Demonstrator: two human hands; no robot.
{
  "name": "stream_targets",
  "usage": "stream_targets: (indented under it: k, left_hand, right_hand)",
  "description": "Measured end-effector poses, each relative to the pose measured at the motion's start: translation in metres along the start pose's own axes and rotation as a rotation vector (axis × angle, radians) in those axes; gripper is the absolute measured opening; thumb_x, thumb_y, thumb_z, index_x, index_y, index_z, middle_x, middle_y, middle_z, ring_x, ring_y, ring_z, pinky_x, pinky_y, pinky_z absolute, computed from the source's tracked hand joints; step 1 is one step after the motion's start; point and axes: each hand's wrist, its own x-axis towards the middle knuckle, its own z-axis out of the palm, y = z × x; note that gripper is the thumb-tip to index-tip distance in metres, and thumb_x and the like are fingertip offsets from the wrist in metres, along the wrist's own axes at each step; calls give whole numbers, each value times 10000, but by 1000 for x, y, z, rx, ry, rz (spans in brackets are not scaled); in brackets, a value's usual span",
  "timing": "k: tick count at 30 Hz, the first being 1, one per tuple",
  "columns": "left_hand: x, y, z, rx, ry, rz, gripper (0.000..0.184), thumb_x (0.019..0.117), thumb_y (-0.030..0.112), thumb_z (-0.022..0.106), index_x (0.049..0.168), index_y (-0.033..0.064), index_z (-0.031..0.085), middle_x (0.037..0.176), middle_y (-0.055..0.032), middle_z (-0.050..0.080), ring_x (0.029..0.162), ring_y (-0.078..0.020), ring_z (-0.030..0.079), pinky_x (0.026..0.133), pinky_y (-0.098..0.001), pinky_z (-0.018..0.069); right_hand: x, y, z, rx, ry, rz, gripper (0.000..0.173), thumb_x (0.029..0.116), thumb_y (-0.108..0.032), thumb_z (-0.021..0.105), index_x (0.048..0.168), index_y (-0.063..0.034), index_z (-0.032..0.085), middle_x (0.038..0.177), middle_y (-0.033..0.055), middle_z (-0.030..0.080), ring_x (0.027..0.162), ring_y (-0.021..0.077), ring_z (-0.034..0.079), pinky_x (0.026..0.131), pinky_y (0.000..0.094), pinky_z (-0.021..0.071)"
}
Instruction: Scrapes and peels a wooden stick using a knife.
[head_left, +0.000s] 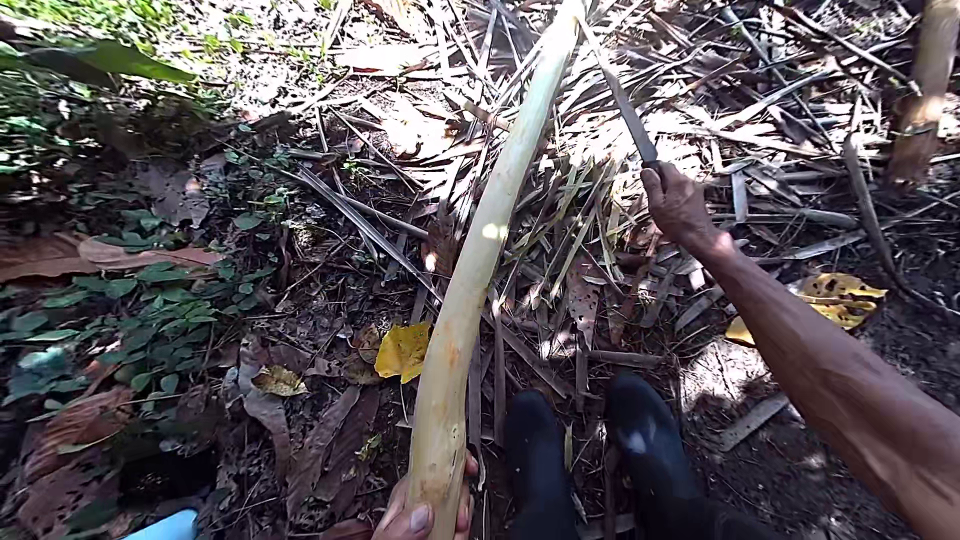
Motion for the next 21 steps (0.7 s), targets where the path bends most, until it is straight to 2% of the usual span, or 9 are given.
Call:
stream_targets:
  k: [4,6,8,11,13,15,18,19,21]
  left_hand:
    - [34,-42,-38,268,208,-11,641,828,468,800,1262,29,628,778,-95,679,566,-187,665,516,-353,601]
    - [55,-67,-62,430,309,-68,650,830,469,764,1235,-14,605,805,-126,702,616,-228,691,560,-378,614]
    - [68,-84,-82,673,374,-135,615,825,410,721,1227,-37,593,923,-155,746,758,-265,743,685,-414,640]
    - [69,-81,-102,1316,338,-282,597,846,441,710,1305,63,654,1130,-74,738,996,-178,725,920,-411,595]
    - [67,-59,-79,1707,283,-354,532,903,426,686,1310,85,663,1174,-110,714,1030,-266,706,936,-517,560]
    - [75,-36,-25,1958,228,-76,428,922,301,708,1286,77,685,1138,-150,705,915,-326,725,790,-542,596]
    - [118,-18,78,1639,-151,563,341,935,214,689,1236,54,695,1057,-85,710,840,-151,703,723,-312,613]
    - [141,-18,112,1327,-359,630,321,953,162,670,1219,-18,678,1040,-105,707,847,-131,692,742,-277,607]
    - [180,-32,164,631,-653,507,348,964,97,606,1223,-135,600,1051,-157,697,834,-150,696,728,-296,610]
  right_hand:
    - [-51,16,5,82,-105,-29,494,1096,-406,431,1343,-11,595,984,265,688,867,429,687,812,649,521]
    - [-101,31,12,111,-170,-88,461,1087,-449,459,1391,-124,579,942,183,695,757,332,678,708,573,561]
    - [-135,32,13,119,-240,-106,437,1080,-432,489,1398,-145,578,833,151,670,618,294,628,573,536,541]
    - [-143,29,26,76,-333,-114,468,1041,-390,573,1384,-73,602,792,136,684,619,278,642,607,537,552]
    - [-148,17,32,63,-388,-110,518,982,-401,670,1360,-53,603,802,131,683,650,277,652,633,533,560]
    - [-154,-10,37,77,-446,-86,641,919,-442,738,1394,-45,572,826,145,692,698,296,672,675,547,567]
    - [-179,-77,51,274,-556,-94,776,892,-560,720,1455,-59,534,944,133,726,813,243,694,783,493,583]
    - [-188,-105,53,381,-613,-111,758,897,-565,713,1448,-71,548,970,128,729,827,223,689,796,472,578]
    - [-203,-160,47,604,-764,-178,711,924,-510,700,1443,-47,553,974,135,716,804,196,659,772,424,560]
